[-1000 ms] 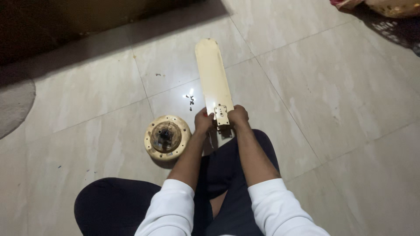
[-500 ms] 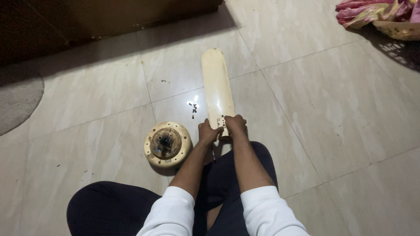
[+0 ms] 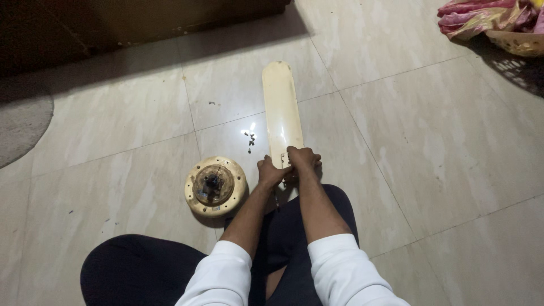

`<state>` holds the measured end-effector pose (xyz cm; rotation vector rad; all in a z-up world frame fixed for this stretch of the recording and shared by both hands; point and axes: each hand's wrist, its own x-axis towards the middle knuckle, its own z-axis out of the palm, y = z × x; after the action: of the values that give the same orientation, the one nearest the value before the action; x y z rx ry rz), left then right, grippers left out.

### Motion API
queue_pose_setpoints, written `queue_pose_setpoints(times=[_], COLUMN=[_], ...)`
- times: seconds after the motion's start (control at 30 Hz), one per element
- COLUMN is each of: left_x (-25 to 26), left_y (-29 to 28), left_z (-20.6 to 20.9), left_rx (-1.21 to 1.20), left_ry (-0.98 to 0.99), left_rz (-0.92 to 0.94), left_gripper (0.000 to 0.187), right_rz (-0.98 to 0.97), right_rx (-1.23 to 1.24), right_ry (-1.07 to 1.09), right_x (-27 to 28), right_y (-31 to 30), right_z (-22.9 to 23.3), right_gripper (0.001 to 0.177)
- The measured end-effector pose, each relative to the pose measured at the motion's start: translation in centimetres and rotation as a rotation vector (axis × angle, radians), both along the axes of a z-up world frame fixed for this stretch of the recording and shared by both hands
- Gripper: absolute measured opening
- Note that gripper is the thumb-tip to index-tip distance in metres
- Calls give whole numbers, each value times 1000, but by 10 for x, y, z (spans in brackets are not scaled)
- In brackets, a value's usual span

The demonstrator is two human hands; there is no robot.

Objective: The person sits on the floor and uses a screwdriver to attach fan blades to the fan hub. They tighten screws to secure each blade in place.

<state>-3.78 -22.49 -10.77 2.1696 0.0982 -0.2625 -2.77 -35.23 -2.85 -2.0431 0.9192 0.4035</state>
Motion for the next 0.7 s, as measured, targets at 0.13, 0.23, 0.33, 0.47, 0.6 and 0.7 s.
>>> queue_pose_setpoints(times=[0.13, 0.23, 0.33, 0.47, 0.6, 0.7], left_x=[4, 3, -1, -3, 3, 4], left_y=[1, 3, 6, 10, 15, 16], left_z=[15, 22, 24, 25, 19, 12], left_rx=[-349, -389, -382, -474, -503, -576], left_ry=[227, 154, 161, 155, 163, 93], left_rz=[115, 159, 170, 114, 69, 79], left_gripper=[49, 36, 37, 35, 34, 35], right_rz=[-182, -194, -238, -260, -309, -341], right_rx=[74, 56, 149, 158, 326, 509], right_ry=[-35, -51, -109, -271, -313, -386], right_x=[-4, -12, -18, -10, 6, 17], right_y=[4, 8, 8, 3, -2, -4], right_z=[12, 23, 23, 9, -19, -47], right_gripper=[66, 65, 58, 55, 57, 55])
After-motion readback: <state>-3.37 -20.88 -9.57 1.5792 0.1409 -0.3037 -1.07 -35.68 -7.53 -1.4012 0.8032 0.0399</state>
